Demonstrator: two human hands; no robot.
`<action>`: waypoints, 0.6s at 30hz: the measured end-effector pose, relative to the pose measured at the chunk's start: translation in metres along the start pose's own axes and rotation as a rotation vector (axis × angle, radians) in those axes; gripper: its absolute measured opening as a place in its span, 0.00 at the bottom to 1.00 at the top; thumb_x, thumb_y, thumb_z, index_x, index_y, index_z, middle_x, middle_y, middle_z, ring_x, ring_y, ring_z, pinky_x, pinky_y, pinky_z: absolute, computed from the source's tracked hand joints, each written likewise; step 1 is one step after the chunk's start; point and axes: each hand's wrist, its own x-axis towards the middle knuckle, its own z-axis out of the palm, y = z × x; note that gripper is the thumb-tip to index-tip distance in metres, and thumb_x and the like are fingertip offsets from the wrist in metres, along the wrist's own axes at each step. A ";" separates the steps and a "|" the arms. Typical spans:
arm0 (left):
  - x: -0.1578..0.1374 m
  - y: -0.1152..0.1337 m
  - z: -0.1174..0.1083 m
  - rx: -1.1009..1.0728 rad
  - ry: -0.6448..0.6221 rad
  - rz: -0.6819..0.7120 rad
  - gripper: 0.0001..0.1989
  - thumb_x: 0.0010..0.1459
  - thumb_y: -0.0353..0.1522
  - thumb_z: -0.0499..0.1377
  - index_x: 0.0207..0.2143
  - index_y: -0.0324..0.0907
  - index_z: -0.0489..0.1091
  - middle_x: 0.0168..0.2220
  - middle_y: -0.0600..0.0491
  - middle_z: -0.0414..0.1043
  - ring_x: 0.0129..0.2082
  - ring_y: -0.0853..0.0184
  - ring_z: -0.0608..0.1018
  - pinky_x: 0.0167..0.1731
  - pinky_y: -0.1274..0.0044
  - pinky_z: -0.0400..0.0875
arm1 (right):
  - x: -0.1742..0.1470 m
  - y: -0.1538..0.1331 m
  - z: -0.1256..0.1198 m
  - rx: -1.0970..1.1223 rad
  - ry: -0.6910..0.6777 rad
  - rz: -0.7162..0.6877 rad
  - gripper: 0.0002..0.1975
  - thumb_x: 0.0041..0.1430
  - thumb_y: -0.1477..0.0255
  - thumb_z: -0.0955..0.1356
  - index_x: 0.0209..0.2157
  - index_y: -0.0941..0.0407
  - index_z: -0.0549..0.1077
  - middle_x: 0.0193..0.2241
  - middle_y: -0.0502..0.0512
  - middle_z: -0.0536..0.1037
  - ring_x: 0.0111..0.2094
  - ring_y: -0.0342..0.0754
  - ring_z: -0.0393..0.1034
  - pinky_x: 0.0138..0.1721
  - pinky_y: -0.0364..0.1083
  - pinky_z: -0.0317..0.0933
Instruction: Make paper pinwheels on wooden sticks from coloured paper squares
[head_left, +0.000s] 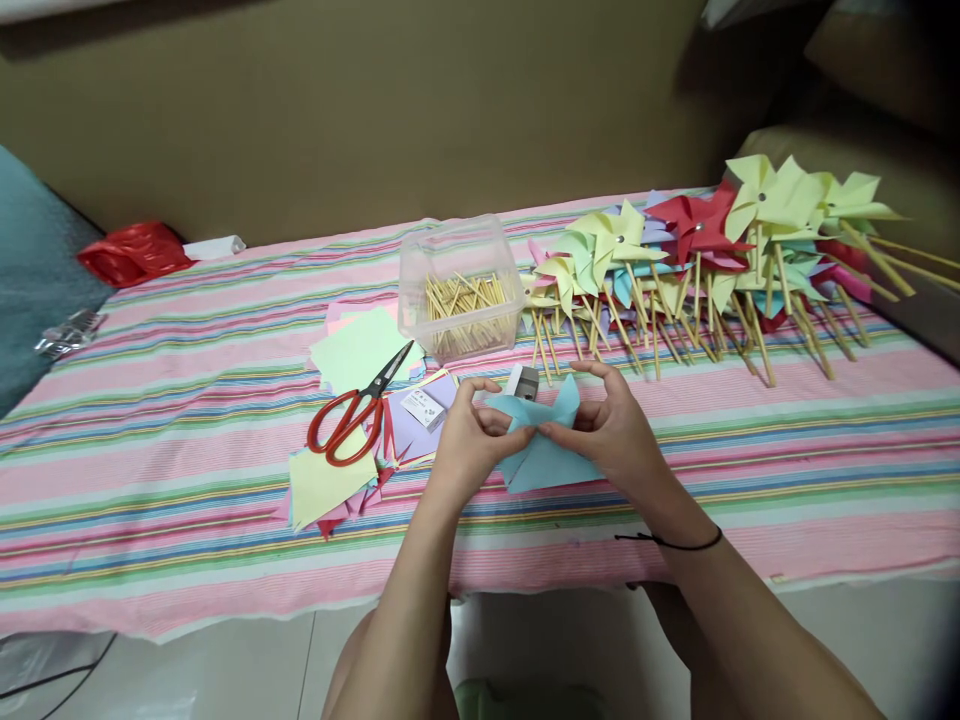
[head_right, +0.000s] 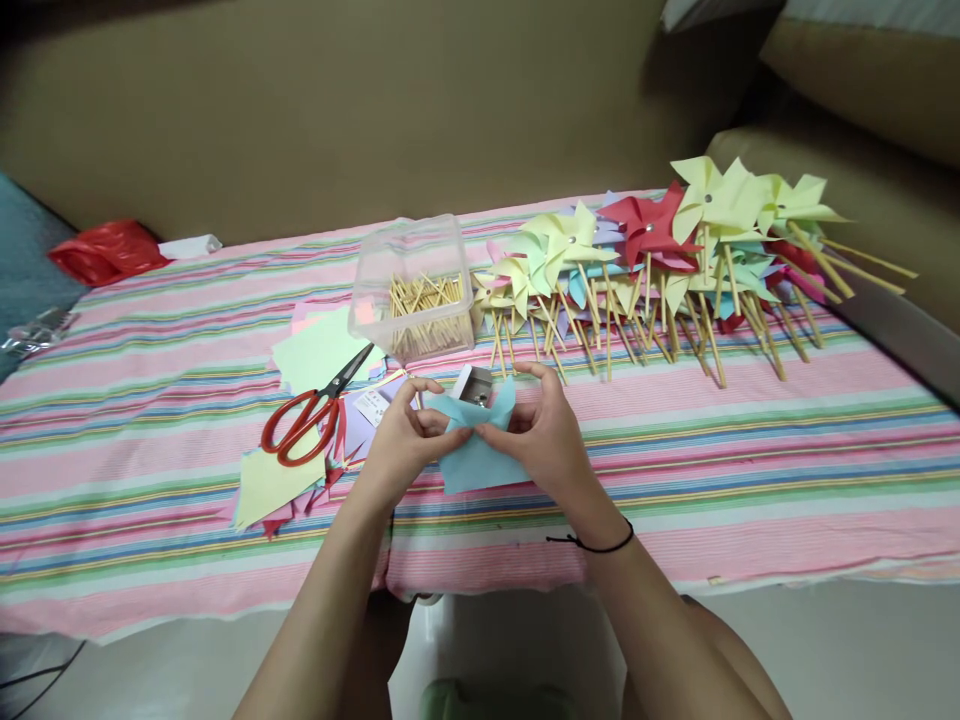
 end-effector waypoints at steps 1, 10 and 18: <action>0.000 0.000 0.000 0.002 -0.003 -0.009 0.26 0.40 0.31 0.68 0.38 0.46 0.55 0.14 0.67 0.62 0.13 0.77 0.64 0.17 0.85 0.53 | 0.000 0.000 -0.001 0.008 -0.006 0.010 0.38 0.38 0.67 0.78 0.48 0.50 0.57 0.17 0.43 0.75 0.18 0.47 0.70 0.19 0.44 0.64; 0.000 0.002 0.006 -0.050 0.039 -0.066 0.28 0.37 0.31 0.69 0.36 0.46 0.55 0.12 0.70 0.56 0.10 0.77 0.60 0.16 0.86 0.51 | 0.000 -0.004 -0.008 0.020 0.016 0.010 0.37 0.41 0.66 0.77 0.51 0.52 0.59 0.21 0.46 0.77 0.22 0.47 0.72 0.22 0.43 0.65; 0.011 0.003 0.008 -0.402 0.427 -0.003 0.29 0.33 0.30 0.71 0.36 0.42 0.58 0.16 0.64 0.68 0.15 0.74 0.70 0.21 0.82 0.63 | -0.008 -0.016 -0.023 -0.032 -0.104 -0.304 0.20 0.62 0.66 0.66 0.55 0.42 0.62 0.55 0.51 0.70 0.56 0.51 0.64 0.51 0.53 0.63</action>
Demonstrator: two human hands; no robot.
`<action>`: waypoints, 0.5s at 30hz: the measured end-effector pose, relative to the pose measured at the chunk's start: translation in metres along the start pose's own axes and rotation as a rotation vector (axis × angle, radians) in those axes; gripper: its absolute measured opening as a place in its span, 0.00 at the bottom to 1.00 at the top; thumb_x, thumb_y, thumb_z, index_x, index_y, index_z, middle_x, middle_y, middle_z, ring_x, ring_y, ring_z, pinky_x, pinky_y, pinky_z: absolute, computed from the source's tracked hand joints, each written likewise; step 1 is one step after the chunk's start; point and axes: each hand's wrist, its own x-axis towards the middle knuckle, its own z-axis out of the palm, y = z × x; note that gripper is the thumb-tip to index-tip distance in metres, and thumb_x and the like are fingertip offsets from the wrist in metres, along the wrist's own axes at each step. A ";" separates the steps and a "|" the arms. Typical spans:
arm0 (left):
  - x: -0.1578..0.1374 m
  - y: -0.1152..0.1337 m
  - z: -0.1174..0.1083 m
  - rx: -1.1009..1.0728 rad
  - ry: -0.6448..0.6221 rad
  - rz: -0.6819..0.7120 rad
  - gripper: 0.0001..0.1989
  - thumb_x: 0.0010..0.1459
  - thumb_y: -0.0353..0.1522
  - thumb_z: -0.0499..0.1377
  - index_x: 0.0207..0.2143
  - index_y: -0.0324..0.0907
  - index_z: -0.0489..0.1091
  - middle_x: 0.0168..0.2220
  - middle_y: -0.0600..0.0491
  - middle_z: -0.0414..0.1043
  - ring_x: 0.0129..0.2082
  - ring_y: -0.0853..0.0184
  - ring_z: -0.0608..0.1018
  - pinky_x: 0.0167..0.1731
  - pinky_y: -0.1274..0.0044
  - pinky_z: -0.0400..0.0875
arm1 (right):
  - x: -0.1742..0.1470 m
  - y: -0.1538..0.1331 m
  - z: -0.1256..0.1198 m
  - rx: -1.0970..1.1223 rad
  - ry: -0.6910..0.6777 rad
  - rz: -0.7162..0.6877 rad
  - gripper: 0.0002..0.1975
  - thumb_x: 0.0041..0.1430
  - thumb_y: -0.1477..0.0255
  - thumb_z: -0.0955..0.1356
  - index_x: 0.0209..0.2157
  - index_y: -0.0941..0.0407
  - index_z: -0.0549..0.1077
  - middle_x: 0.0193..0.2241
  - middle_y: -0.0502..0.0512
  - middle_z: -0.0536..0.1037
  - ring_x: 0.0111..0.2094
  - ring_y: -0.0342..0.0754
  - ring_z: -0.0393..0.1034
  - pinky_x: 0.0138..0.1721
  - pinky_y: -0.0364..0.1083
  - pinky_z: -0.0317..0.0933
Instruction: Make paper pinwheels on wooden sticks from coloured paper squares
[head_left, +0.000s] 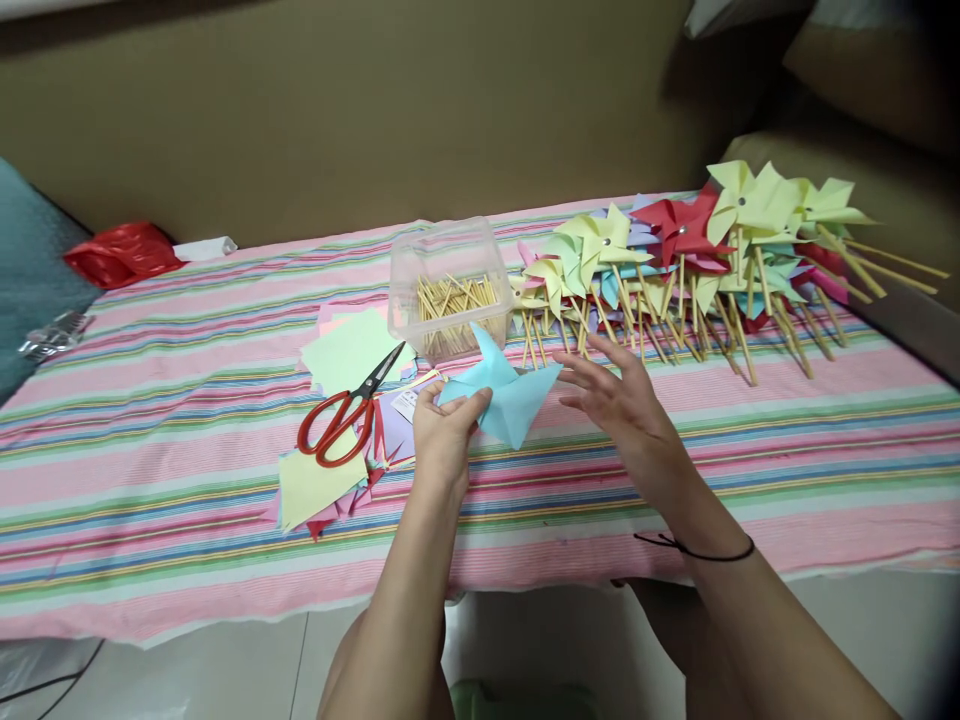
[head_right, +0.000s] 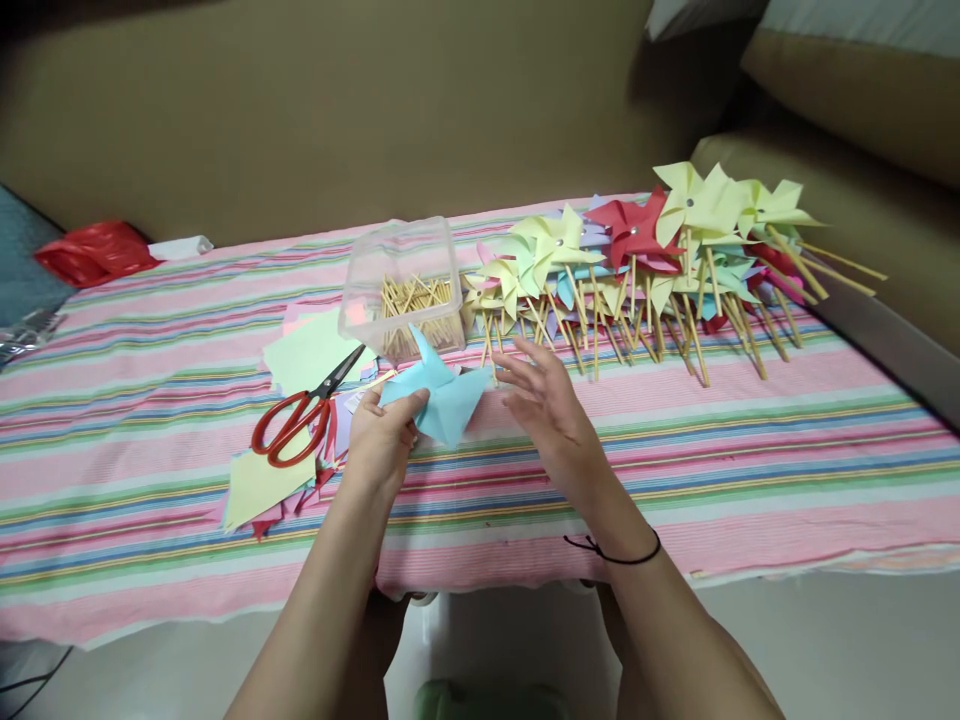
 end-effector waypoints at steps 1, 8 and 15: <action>0.001 -0.001 0.001 -0.027 0.015 0.001 0.29 0.32 0.30 0.71 0.36 0.42 0.59 0.17 0.63 0.68 0.16 0.74 0.70 0.22 0.81 0.64 | 0.000 0.001 0.000 -0.033 -0.046 -0.034 0.18 0.62 0.67 0.65 0.53 0.42 0.66 0.57 0.50 0.68 0.58 0.51 0.61 0.53 0.54 0.62; -0.001 -0.007 0.005 -0.075 0.034 -0.006 0.28 0.32 0.30 0.71 0.35 0.41 0.60 0.21 0.59 0.72 0.19 0.71 0.74 0.25 0.79 0.68 | 0.004 0.015 0.014 -0.077 -0.139 -0.023 0.06 0.58 0.70 0.69 0.35 0.49 0.79 0.43 0.53 0.76 0.46 0.52 0.70 0.45 0.51 0.66; -0.011 -0.007 0.009 0.021 0.007 0.028 0.29 0.34 0.29 0.70 0.35 0.45 0.55 0.17 0.63 0.69 0.15 0.73 0.71 0.19 0.83 0.64 | 0.004 0.013 0.026 0.107 0.059 0.160 0.04 0.46 0.69 0.75 0.27 0.52 0.79 0.26 0.49 0.79 0.31 0.47 0.74 0.36 0.48 0.70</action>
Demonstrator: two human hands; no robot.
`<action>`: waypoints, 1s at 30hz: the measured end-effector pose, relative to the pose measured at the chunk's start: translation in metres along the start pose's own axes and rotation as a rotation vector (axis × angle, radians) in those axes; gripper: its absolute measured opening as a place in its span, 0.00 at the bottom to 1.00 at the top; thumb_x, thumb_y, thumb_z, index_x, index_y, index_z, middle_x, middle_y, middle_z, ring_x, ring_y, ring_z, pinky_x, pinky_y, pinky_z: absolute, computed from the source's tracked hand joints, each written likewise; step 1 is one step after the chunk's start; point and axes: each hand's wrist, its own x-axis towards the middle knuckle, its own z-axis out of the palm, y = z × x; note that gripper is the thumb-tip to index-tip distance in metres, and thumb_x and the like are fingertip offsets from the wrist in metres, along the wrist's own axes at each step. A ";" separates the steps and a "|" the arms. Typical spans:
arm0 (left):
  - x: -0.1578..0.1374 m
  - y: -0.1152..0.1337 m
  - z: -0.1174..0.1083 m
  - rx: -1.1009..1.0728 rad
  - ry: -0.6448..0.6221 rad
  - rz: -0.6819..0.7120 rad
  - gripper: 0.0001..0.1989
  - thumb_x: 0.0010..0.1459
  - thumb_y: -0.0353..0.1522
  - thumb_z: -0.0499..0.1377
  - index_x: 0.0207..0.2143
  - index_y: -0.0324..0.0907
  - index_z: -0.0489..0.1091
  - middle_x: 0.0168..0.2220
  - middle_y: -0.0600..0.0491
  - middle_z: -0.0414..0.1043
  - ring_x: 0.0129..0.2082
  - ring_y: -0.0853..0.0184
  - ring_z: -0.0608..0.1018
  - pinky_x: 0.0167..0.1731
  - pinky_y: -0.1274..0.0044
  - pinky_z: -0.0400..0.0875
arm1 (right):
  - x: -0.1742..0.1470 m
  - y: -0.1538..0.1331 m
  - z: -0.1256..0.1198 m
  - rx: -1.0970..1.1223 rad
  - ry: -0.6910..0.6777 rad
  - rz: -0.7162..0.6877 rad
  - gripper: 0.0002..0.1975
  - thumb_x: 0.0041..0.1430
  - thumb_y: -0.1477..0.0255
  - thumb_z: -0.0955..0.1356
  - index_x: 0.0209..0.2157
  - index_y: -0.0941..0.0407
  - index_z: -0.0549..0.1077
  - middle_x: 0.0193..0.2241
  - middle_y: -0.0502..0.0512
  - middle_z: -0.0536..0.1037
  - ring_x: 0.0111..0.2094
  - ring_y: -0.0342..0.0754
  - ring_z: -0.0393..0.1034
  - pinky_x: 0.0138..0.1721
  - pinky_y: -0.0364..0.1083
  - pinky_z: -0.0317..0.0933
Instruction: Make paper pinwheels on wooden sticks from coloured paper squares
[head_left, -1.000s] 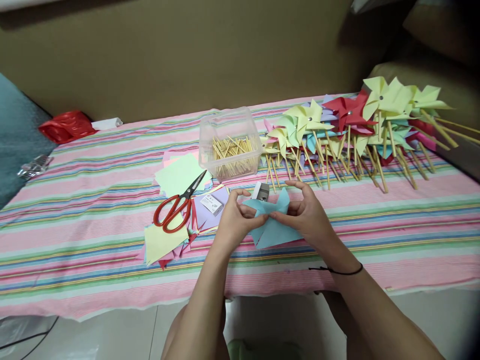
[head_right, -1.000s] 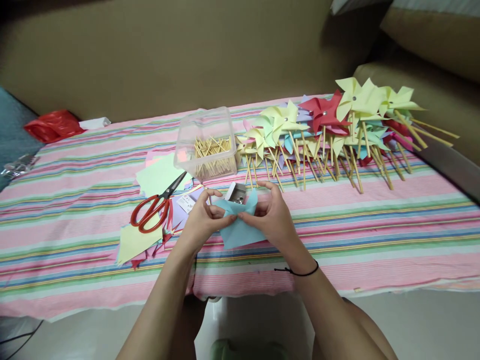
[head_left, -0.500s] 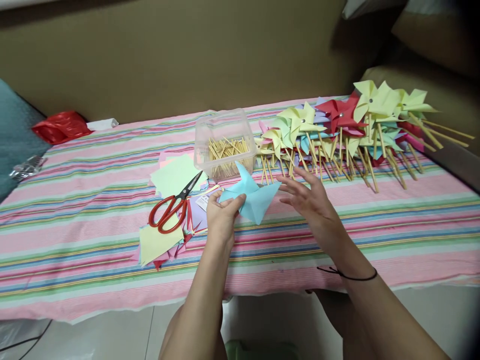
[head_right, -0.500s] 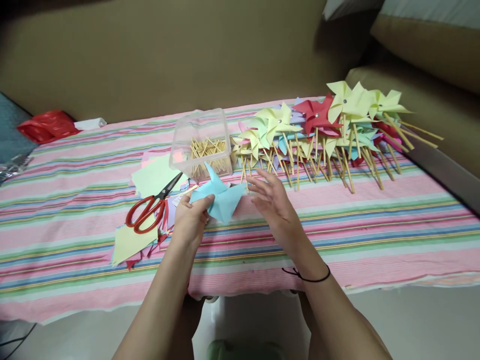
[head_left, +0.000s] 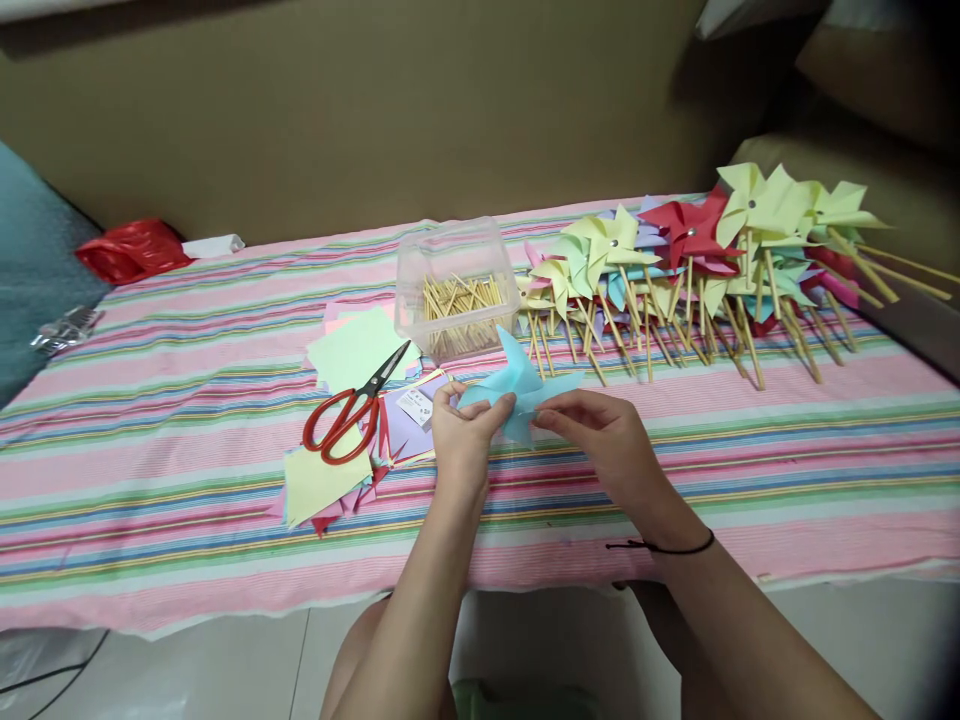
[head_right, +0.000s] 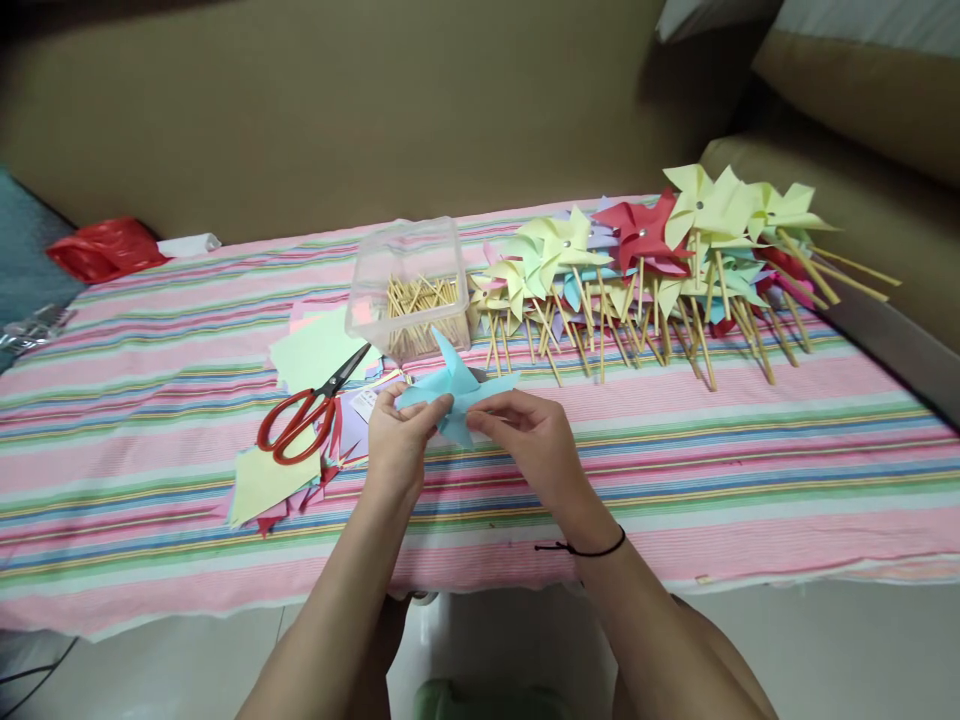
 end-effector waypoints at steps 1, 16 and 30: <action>-0.001 0.000 0.001 0.004 -0.007 0.002 0.29 0.34 0.29 0.70 0.35 0.45 0.55 0.17 0.63 0.69 0.15 0.73 0.71 0.20 0.83 0.64 | 0.000 0.001 0.002 0.026 0.031 0.006 0.04 0.46 0.69 0.75 0.26 0.52 0.79 0.25 0.48 0.79 0.31 0.46 0.74 0.36 0.48 0.70; -0.006 -0.004 0.001 -0.009 -0.012 -0.036 0.29 0.33 0.30 0.71 0.36 0.43 0.57 0.19 0.57 0.73 0.18 0.69 0.76 0.23 0.79 0.69 | 0.000 0.011 0.020 0.029 0.319 -0.025 0.17 0.39 0.67 0.78 0.30 0.55 0.71 0.22 0.46 0.77 0.24 0.46 0.73 0.28 0.47 0.72; -0.005 -0.002 0.000 0.017 -0.130 -0.075 0.33 0.33 0.31 0.72 0.40 0.43 0.57 0.22 0.55 0.76 0.21 0.68 0.77 0.25 0.80 0.68 | 0.002 0.006 0.019 0.155 0.425 0.053 0.38 0.33 0.71 0.79 0.46 0.52 0.60 0.21 0.43 0.77 0.22 0.47 0.72 0.23 0.47 0.71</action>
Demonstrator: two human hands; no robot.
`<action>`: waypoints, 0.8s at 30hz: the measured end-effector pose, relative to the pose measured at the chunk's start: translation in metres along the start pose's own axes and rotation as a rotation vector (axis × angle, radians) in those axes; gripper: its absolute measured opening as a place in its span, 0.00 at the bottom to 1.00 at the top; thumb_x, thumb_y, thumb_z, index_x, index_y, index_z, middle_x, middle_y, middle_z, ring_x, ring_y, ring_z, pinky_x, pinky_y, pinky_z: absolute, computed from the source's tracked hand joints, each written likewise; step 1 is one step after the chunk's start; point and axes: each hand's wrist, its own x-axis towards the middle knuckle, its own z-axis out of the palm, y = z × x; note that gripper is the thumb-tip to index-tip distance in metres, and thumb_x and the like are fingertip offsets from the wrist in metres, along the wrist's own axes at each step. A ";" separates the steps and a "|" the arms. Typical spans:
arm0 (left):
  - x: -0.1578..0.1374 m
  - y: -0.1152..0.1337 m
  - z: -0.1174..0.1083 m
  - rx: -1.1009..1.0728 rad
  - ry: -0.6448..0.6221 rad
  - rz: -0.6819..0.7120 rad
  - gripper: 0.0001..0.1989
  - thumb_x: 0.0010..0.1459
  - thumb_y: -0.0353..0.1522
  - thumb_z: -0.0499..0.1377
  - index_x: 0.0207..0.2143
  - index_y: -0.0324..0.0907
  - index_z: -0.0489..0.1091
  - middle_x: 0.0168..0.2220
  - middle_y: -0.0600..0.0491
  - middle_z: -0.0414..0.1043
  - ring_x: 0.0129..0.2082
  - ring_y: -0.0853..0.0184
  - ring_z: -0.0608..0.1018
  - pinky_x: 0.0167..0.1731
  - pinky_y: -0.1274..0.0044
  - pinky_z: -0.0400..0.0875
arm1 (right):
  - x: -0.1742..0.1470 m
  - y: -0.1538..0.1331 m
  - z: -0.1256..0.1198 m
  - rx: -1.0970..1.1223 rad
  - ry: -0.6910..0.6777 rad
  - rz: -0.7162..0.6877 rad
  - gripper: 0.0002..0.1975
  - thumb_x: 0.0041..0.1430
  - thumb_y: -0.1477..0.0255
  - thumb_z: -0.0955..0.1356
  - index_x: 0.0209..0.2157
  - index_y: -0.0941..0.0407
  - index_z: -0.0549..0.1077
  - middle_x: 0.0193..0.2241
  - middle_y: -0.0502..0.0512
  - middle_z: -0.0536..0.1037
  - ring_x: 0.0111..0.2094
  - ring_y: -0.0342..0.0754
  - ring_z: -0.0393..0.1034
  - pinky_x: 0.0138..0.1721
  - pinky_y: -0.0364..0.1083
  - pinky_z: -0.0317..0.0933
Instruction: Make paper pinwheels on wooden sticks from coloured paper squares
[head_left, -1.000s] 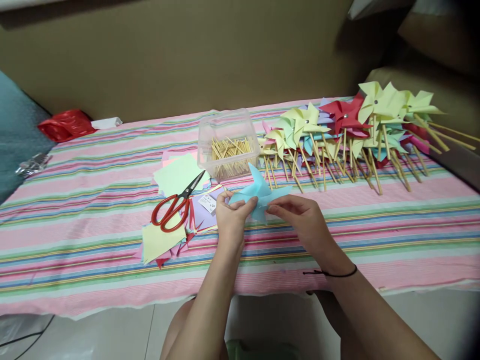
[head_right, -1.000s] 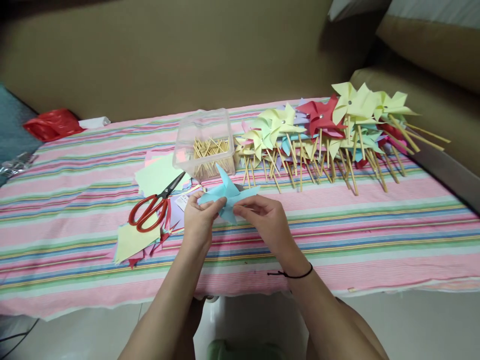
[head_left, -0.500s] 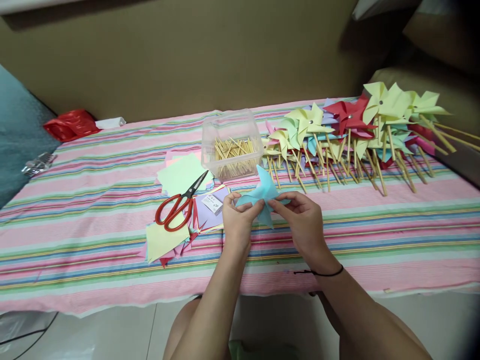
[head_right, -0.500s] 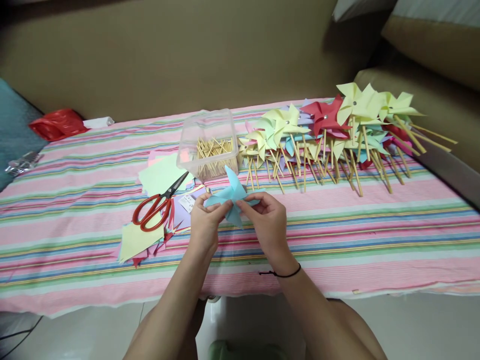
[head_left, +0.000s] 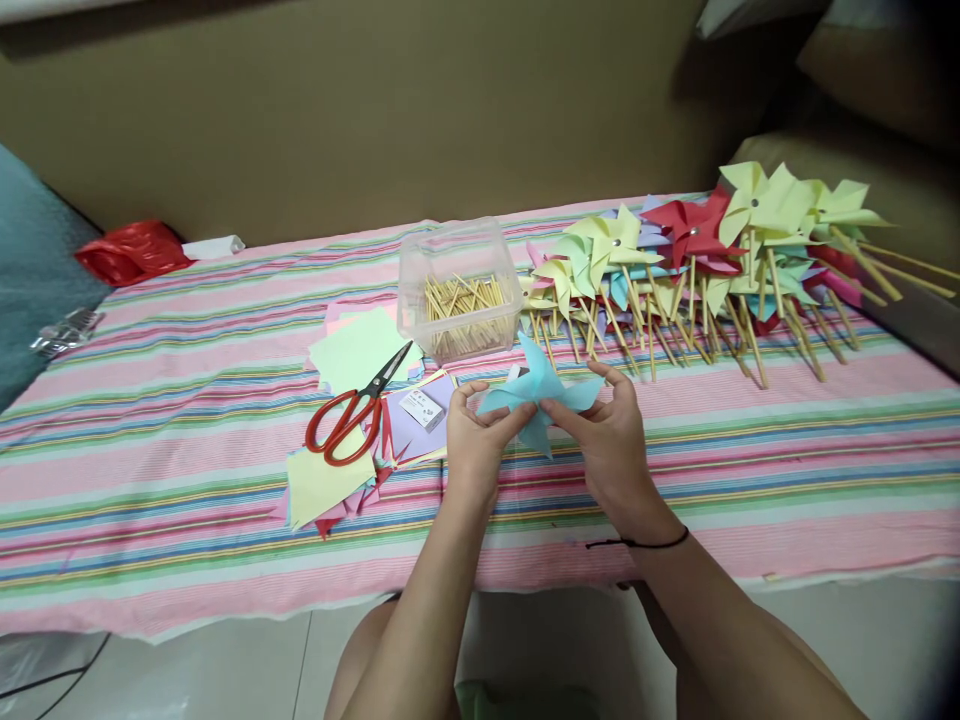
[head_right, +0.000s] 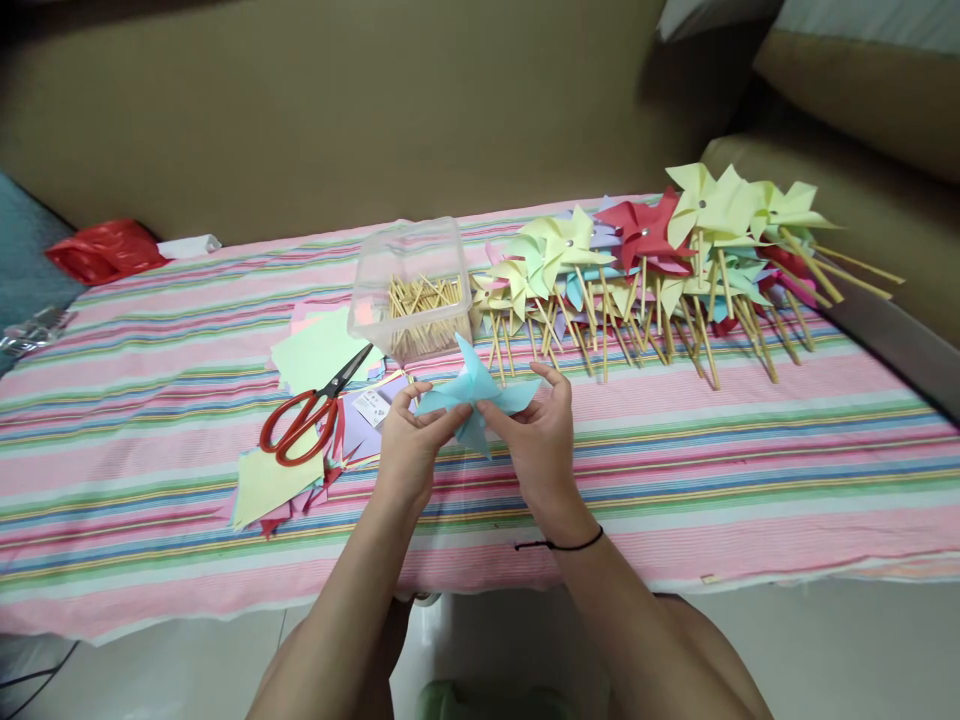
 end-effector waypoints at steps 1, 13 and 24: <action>0.000 0.000 0.000 0.003 -0.002 -0.003 0.33 0.33 0.31 0.72 0.40 0.43 0.57 0.22 0.55 0.76 0.21 0.67 0.78 0.26 0.79 0.68 | 0.000 0.000 0.000 -0.004 0.002 0.004 0.37 0.33 0.71 0.79 0.46 0.52 0.60 0.21 0.43 0.77 0.21 0.47 0.72 0.23 0.47 0.71; -0.002 0.001 0.003 0.021 0.024 -0.004 0.35 0.31 0.31 0.73 0.41 0.43 0.58 0.22 0.55 0.76 0.22 0.66 0.78 0.26 0.78 0.69 | 0.002 -0.003 -0.004 -0.062 -0.020 0.039 0.39 0.33 0.66 0.78 0.47 0.52 0.59 0.24 0.45 0.77 0.24 0.50 0.74 0.26 0.50 0.71; -0.003 -0.002 0.004 0.049 0.055 0.068 0.31 0.36 0.31 0.71 0.37 0.45 0.54 0.19 0.58 0.74 0.19 0.68 0.76 0.24 0.79 0.69 | 0.002 -0.001 -0.004 -0.055 -0.053 0.008 0.37 0.35 0.69 0.78 0.47 0.51 0.59 0.23 0.45 0.77 0.24 0.51 0.74 0.27 0.50 0.70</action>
